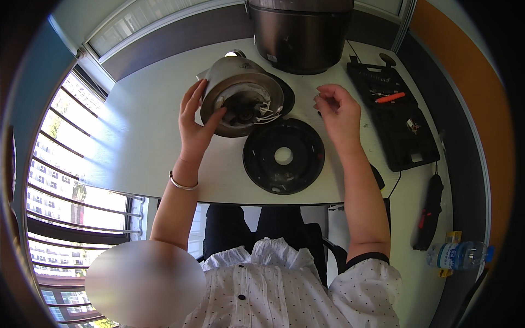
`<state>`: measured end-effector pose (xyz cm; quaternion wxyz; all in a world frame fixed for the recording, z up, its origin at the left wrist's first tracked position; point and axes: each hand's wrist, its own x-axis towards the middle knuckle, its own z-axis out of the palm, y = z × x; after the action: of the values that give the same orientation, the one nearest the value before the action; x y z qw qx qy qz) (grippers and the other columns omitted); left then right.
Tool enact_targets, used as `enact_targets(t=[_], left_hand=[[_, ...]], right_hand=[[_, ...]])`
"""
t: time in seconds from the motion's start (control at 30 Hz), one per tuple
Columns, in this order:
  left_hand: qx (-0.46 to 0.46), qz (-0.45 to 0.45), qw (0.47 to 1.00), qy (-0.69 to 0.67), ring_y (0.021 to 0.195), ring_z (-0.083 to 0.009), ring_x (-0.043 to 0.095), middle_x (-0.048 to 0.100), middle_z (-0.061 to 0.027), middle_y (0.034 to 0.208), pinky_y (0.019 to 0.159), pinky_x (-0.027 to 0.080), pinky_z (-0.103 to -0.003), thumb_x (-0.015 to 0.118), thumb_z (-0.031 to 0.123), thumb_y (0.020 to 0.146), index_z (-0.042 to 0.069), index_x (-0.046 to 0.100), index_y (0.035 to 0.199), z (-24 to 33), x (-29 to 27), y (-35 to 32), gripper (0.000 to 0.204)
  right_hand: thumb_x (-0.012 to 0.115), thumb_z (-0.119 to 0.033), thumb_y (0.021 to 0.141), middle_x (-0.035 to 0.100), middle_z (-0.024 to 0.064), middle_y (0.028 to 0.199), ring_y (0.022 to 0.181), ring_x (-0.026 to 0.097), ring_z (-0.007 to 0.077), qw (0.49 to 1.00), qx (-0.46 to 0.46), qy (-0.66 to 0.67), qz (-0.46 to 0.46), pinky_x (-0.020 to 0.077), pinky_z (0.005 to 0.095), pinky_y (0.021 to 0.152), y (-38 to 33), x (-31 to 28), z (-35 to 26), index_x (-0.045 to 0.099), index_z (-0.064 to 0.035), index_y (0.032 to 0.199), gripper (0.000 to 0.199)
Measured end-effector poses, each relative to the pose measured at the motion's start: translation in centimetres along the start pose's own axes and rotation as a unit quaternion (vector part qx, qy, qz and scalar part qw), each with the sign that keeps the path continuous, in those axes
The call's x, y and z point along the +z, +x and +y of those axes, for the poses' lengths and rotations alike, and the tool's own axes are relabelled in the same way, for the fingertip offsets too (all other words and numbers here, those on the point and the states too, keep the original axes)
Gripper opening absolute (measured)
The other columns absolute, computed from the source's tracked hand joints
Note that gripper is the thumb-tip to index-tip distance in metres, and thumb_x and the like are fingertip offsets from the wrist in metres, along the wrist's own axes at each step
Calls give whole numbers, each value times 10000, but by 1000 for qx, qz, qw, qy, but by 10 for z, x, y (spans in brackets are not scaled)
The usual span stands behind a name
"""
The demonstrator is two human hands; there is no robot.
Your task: The person assembles a stainless steel electric kettle by hand, attaching the base plate to the kettle body and aligning the internal components. They repeatedly fit and remove the base to check alignment, then use a screwdriver to tighten a screw on the base.
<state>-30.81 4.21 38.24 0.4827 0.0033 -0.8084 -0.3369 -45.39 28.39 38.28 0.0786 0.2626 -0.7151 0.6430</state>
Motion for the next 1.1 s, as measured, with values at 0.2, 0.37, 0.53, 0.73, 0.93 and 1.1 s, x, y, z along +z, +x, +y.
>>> enact_targets(t=[0.2,0.37,0.53,0.73,0.93,1.1], left_hand=[[-2,1,1000,16,1169,-231,504,501,-92,1321,933,421,-337,750,60,704,84,535,1303,0,0,-3,637],[4,3,1000,17,1182,-247,502,496,-109,1316,960,427,-354,742,49,706,75,524,1310,-2,1,-3,643],[20,3,999,29,1199,-273,496,493,-128,1312,1002,411,-368,735,48,707,71,518,1312,-2,2,-2,643],[26,5,999,44,1195,-289,494,498,-137,1308,1004,407,-372,737,62,703,70,516,1311,-1,2,-2,647],[28,7,998,50,1188,-293,496,499,-137,1306,1001,407,-375,738,79,705,71,518,1308,-2,0,-4,643],[35,9,998,49,1181,-293,499,498,-137,1306,997,412,-374,739,83,705,72,519,1307,-3,2,-3,641]], right_hand=[[630,20,810,674,80,796,722,659,136,999,11,-18,-24,509,244,681,-2,-1,0,668,25,919,116],[633,12,808,680,86,797,726,662,142,999,-2,-22,-30,512,247,687,-2,-1,1,680,29,902,107],[643,19,793,684,87,804,729,661,137,999,29,-26,-37,509,245,693,-1,-4,-1,683,34,909,123],[662,9,794,683,86,807,743,661,135,998,48,-2,-37,509,236,712,-25,-8,-14,678,37,924,134],[686,9,794,680,82,806,725,653,122,985,99,123,-74,505,213,674,-68,9,-31,682,21,908,115],[685,22,798,674,67,847,714,650,129,979,84,150,-113,492,214,633,-77,30,-27,686,18,914,116]])
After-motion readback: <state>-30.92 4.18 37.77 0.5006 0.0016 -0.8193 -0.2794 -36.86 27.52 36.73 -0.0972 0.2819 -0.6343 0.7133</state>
